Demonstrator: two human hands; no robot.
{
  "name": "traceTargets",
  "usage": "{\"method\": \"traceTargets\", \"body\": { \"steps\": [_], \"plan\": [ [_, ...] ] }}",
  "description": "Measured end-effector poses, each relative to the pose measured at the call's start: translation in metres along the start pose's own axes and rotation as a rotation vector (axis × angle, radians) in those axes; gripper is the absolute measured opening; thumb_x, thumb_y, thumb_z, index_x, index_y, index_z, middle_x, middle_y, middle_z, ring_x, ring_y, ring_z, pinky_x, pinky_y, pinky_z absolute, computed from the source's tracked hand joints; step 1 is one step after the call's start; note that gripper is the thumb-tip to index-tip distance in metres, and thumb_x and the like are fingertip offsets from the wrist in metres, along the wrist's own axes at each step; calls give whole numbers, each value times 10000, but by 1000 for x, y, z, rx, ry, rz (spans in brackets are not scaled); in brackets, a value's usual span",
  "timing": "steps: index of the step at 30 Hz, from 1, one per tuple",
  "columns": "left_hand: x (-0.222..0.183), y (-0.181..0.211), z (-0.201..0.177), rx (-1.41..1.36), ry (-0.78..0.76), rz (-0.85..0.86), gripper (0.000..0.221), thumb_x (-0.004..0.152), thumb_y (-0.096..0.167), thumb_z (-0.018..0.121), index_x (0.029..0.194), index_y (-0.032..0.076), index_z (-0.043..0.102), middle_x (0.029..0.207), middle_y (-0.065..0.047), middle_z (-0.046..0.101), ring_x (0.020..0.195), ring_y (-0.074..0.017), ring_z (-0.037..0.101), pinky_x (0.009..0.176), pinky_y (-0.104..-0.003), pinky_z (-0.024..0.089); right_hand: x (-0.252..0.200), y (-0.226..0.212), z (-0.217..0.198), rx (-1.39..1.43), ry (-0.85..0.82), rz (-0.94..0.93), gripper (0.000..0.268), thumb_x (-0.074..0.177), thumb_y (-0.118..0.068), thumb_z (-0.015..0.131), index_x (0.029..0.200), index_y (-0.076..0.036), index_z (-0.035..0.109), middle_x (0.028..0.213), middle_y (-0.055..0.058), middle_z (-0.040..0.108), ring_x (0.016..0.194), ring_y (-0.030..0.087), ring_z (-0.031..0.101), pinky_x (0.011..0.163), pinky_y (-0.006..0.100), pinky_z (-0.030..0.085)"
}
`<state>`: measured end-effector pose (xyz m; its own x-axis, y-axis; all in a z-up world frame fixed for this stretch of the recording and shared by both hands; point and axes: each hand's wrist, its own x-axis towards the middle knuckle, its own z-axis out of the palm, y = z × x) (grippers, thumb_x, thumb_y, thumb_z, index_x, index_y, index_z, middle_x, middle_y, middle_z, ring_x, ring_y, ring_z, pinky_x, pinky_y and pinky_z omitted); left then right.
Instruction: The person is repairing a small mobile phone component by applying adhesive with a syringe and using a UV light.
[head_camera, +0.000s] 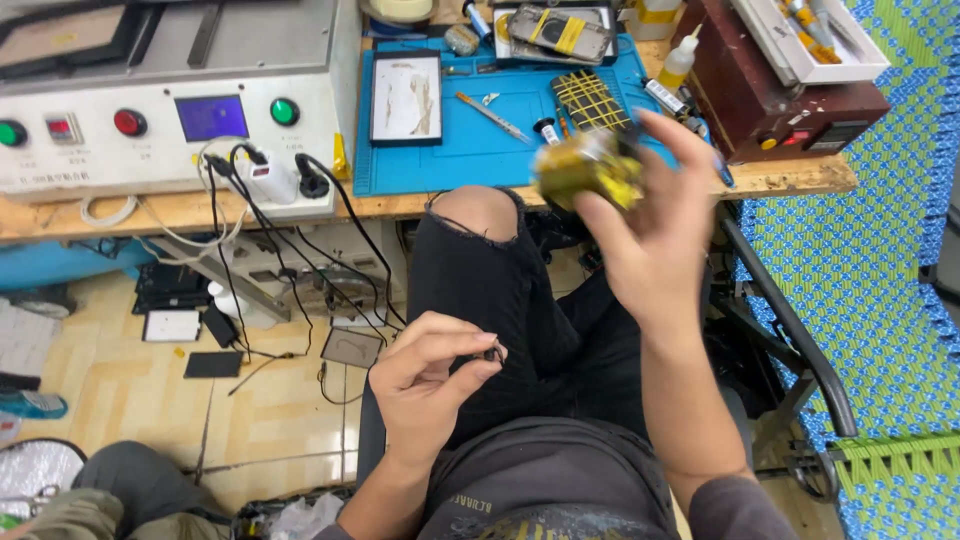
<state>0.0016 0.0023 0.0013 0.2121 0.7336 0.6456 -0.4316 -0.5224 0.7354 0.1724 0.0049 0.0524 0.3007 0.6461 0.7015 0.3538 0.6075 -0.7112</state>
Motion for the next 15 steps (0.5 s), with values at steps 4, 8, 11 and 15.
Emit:
{"method": "traceTargets", "body": {
  "steps": [4, 8, 11, 15],
  "plan": [
    [8, 10, 3, 58, -131, 38, 164, 698, 25, 630, 859, 24, 598, 764, -126, 582, 664, -188, 614, 582, -223, 580, 59, 32, 30, -426, -270, 299, 455, 746, -292, 574, 1119, -140, 362, 998, 105, 567, 812, 197, 567, 622, 311, 436],
    [6, 9, -2, 82, -31, 0, 141, 659, -11, 637, 798, -13, 609, 715, -143, 581, 592, -201, 619, 529, -216, 570, 81, 69, 51, -554, -611, 422, 421, 808, -296, 532, 1138, -118, 341, 508, 56, 431, 370, 156, 342, 353, 300, 222],
    [4, 8, -8, 124, 14, 4, 139, 656, -19, 632, 793, -2, 612, 712, -131, 586, 587, -193, 624, 535, -220, 576, 81, 89, 58, -634, -703, 410, 413, 805, -254, 557, 1122, -109, 335, 510, 66, 452, 380, 169, 354, 348, 306, 227],
    [-1, 7, -18, 144, 70, 5, 167, 639, -63, 627, 797, -10, 609, 712, -143, 579, 576, -205, 628, 517, -209, 572, 77, 99, 63, -695, -719, 399, 441, 809, -238, 545, 1158, -100, 311, 758, 133, 508, 395, 199, 369, 349, 328, 272]
  ]
}}
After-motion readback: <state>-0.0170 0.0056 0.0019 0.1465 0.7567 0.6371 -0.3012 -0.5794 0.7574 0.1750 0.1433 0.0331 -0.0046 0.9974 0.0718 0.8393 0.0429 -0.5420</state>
